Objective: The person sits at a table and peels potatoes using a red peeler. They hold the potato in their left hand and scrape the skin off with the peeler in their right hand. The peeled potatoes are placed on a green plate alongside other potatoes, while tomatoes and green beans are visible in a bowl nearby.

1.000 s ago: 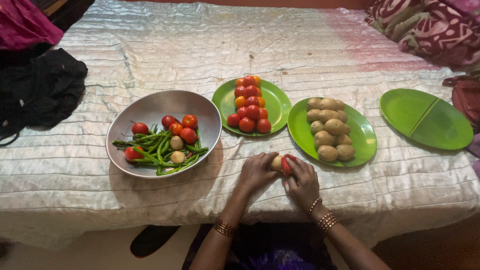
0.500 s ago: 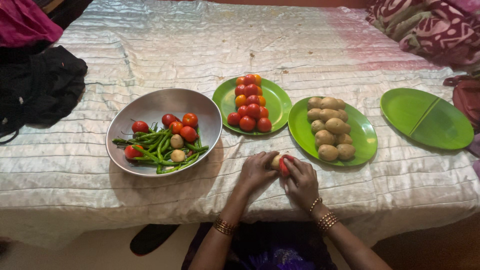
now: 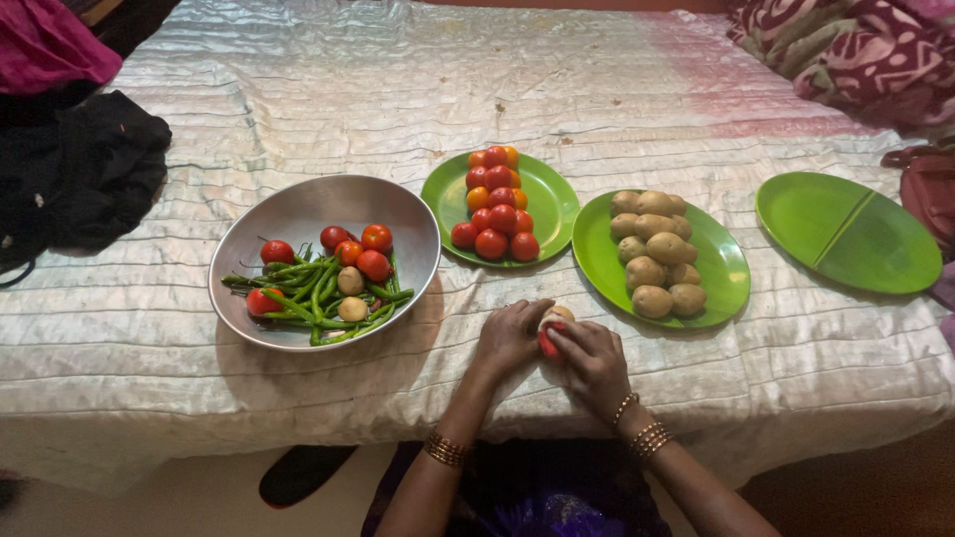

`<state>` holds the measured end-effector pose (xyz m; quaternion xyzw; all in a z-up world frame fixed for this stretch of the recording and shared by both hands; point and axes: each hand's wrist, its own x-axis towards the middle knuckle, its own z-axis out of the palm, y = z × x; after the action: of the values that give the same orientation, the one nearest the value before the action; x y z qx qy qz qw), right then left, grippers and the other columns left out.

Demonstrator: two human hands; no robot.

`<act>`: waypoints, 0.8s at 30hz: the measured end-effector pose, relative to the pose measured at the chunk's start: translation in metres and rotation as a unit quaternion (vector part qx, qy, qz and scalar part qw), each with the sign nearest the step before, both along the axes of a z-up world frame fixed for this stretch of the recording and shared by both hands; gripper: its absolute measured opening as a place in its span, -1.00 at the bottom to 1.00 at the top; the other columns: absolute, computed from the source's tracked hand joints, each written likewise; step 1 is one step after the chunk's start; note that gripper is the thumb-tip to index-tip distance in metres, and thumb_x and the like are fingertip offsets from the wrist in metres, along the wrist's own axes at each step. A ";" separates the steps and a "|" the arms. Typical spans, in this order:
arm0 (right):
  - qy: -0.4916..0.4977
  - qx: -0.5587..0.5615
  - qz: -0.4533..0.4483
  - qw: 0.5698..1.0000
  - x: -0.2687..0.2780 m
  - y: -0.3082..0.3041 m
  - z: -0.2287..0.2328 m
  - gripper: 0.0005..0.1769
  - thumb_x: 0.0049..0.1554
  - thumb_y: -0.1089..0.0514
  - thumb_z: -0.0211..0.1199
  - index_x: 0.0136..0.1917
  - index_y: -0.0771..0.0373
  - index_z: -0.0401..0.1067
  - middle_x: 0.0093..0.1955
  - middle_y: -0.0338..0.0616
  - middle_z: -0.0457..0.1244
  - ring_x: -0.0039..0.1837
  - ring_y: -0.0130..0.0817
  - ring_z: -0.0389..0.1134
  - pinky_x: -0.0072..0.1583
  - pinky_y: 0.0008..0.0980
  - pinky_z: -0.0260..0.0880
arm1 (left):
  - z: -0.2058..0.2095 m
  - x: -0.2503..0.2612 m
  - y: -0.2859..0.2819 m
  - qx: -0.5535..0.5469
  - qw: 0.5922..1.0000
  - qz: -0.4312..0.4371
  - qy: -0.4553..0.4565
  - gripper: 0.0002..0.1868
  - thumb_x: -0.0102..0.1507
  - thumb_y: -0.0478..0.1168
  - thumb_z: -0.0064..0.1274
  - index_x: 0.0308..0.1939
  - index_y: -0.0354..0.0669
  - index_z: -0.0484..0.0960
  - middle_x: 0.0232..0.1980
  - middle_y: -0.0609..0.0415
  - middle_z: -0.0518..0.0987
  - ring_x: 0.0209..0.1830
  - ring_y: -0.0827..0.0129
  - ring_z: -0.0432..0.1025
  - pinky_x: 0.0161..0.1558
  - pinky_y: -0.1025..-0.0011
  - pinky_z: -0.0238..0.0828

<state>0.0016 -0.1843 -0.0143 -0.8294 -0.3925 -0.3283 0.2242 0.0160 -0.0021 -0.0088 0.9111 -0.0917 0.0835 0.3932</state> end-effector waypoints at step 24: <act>0.039 0.016 -0.059 0.997 0.004 -0.004 -0.009 -0.38 -0.06 0.25 0.30 0.32 0.19 0.47 0.32 -0.14 0.30 0.26 -0.13 0.30 0.28 -0.11 0.25 | -0.002 0.006 0.000 0.007 0.999 0.000 0.035 -0.19 -0.05 0.08 0.40 0.27 0.07 0.50 -0.08 0.14 0.60 -0.05 0.22 0.51 0.12 0.22 0.39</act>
<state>0.0056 -0.1882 -0.0237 -0.8593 -0.3289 -0.3147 0.2332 0.0217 -0.0025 -0.0111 0.9162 -0.0781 0.0507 0.3897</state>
